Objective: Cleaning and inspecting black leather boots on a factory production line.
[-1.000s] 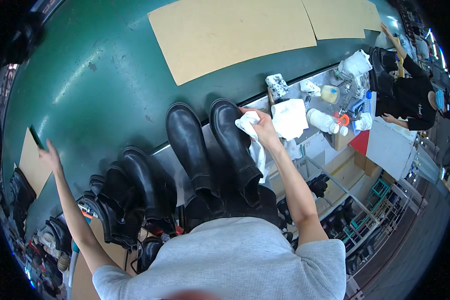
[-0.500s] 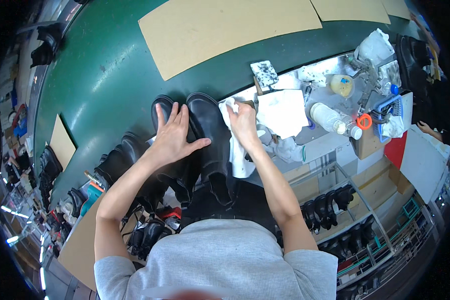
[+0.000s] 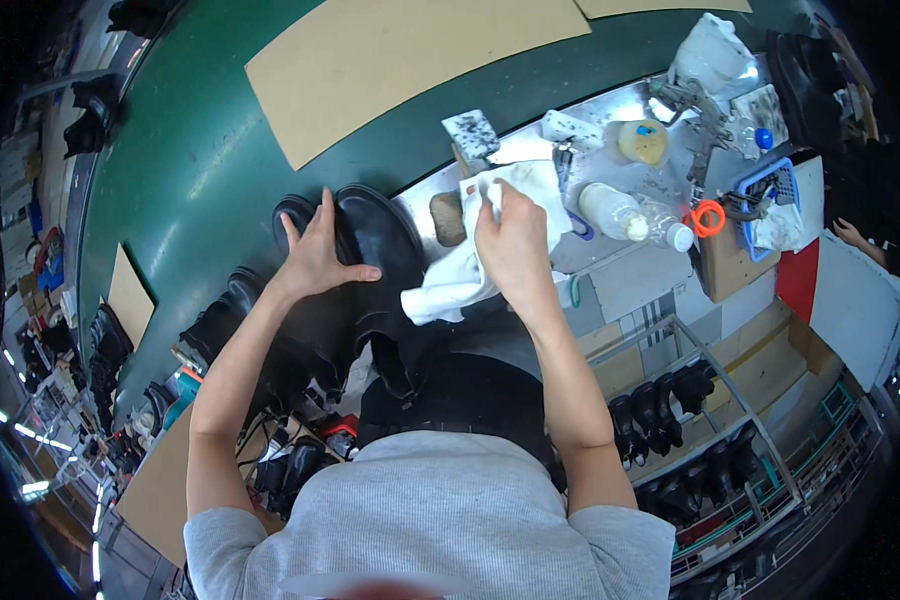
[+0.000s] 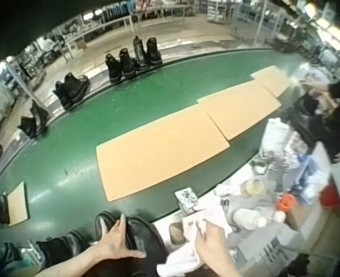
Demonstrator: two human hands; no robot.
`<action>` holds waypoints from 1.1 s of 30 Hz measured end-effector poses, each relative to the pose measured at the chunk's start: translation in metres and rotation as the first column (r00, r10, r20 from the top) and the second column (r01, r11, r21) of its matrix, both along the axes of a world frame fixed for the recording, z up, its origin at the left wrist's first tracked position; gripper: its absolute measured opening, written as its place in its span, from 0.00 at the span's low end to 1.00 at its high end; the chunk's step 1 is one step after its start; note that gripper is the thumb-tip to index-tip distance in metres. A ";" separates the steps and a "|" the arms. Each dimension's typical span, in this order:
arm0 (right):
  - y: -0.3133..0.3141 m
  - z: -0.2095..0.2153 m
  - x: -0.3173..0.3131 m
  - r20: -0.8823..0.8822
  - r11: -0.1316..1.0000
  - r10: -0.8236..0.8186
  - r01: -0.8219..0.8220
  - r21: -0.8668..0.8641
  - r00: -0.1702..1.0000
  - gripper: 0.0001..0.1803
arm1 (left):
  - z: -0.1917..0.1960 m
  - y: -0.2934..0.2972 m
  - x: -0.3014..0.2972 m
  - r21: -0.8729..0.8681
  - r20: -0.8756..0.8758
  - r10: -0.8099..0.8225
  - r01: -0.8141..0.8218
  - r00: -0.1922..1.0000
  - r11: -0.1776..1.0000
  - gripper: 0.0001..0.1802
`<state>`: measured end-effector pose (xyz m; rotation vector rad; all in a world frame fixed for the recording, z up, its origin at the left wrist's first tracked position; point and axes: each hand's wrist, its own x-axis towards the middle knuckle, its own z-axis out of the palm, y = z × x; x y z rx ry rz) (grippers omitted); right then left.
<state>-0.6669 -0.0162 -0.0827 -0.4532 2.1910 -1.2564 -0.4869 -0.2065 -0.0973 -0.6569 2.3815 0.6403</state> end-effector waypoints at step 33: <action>0.043 0.106 -0.041 0.202 0.963 -0.027 0.080 -0.258 0.979 0.09 | 0.079 -0.014 -0.040 0.467 -0.487 0.665 -0.474 0.567 0.746 0.26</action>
